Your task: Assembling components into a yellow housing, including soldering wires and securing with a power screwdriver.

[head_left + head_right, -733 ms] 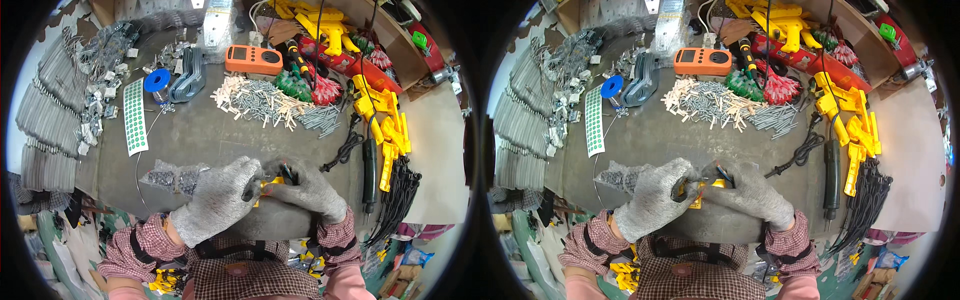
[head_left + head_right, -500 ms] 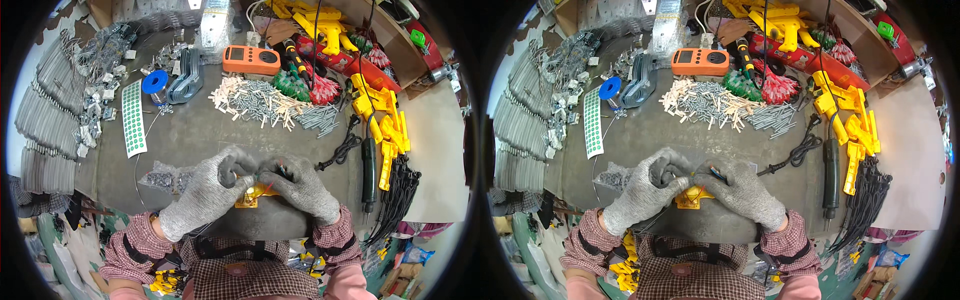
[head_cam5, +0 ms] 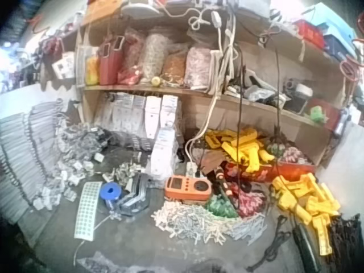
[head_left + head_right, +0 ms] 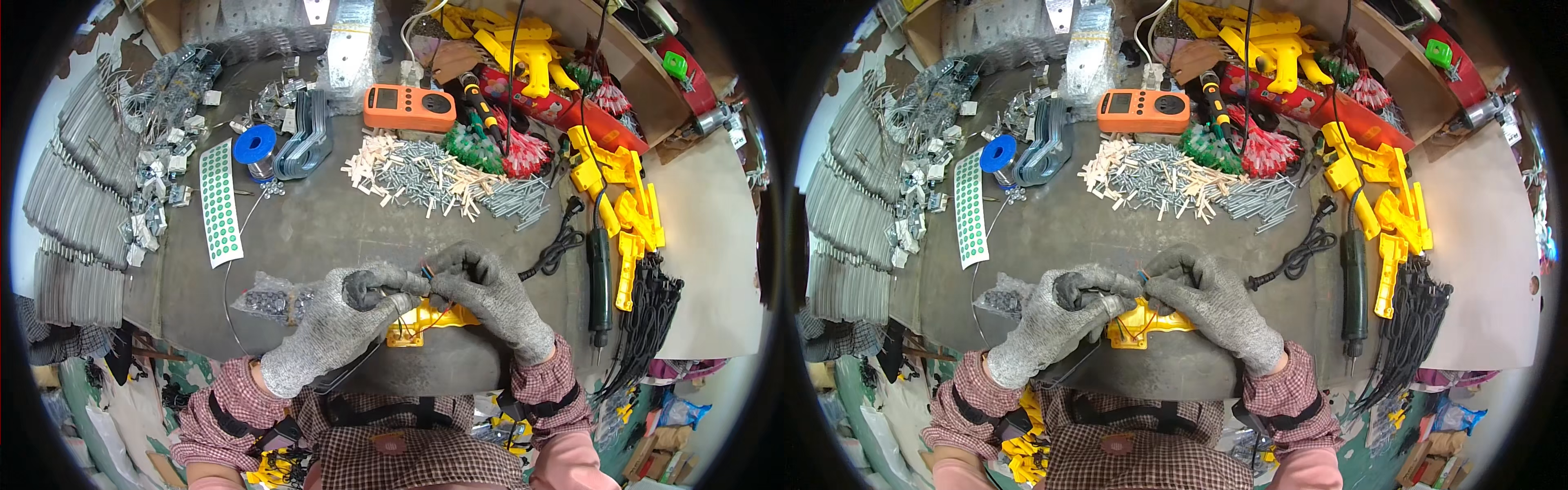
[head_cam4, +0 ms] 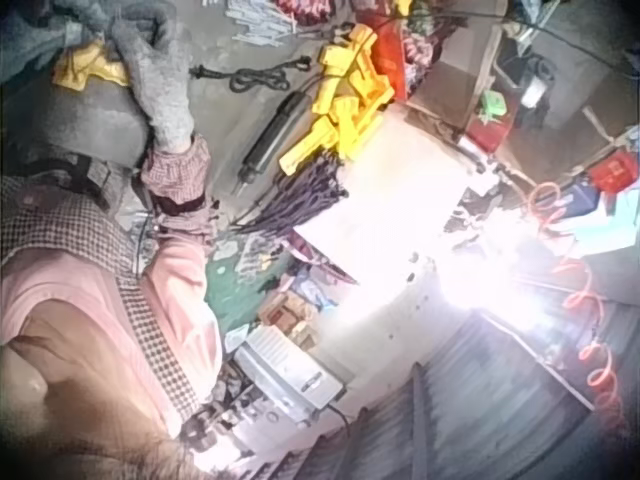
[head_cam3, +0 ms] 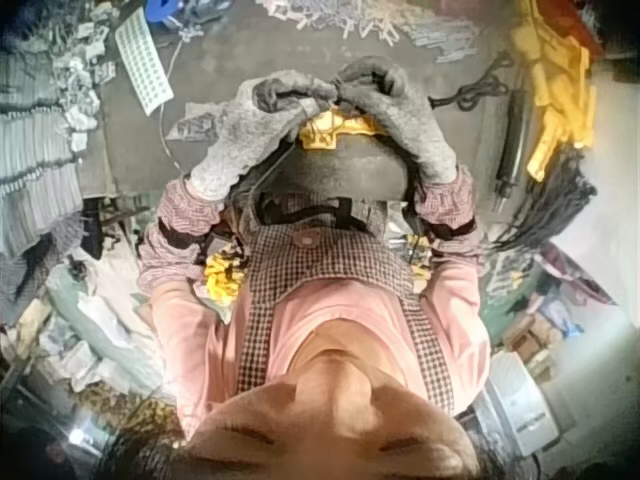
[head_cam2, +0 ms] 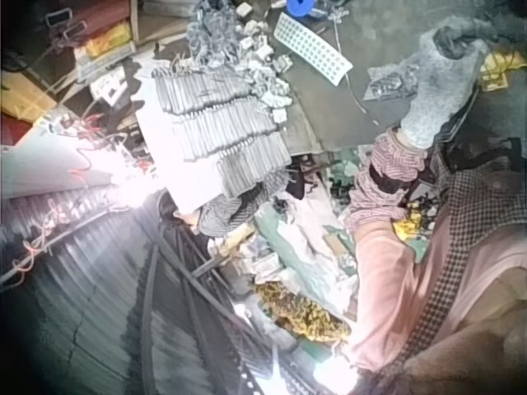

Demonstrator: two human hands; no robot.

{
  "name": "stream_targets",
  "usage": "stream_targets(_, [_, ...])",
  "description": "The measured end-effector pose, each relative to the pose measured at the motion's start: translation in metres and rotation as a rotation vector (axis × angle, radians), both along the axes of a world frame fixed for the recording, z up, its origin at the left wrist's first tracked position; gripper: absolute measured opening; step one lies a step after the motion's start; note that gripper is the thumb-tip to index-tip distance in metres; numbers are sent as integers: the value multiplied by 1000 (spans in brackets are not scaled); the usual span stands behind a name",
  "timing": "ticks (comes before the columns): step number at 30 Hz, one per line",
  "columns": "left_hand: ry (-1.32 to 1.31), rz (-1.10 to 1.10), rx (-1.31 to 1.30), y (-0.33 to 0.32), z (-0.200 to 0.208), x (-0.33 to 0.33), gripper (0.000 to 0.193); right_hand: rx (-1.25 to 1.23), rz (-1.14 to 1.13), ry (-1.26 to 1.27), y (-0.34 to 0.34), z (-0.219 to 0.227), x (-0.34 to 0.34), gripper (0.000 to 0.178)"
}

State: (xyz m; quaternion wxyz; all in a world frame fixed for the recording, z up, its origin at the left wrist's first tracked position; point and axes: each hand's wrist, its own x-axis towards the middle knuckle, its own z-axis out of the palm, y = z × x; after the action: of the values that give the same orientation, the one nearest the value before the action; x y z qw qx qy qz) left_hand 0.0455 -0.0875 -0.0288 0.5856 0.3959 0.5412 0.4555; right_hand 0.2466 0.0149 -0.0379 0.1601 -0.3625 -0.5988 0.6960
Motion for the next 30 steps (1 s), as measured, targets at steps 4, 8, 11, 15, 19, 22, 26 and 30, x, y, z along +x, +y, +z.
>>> stream_targets(4, [73,-25,47,-1,-3,-1,28,90,18,-5,3,-7,2,23])
stream_targets(8, [4,-19,-28,0,2,-5,46,-47,13,-57,5,4,2,22])
stream_targets(11, [73,-71,-42,-2,0,-7,50,-7,126,-188,1,14,-1,20])
stream_targets(15, [61,-56,23,-3,-1,-5,47,208,204,-115,-5,8,1,20])
stream_targets(19, [-26,-51,-41,-4,-3,-6,39,398,199,-64,-6,1,-1,20])
stream_targets(22, [14,-62,-46,-5,4,-6,30,403,199,-56,-8,9,-3,19])
stream_targets(26, [86,-84,-114,-4,12,-5,25,629,189,-30,-10,4,-3,19])
stream_targets(30, [67,-30,-40,-7,6,-3,23,802,162,-121,-19,12,-4,15])
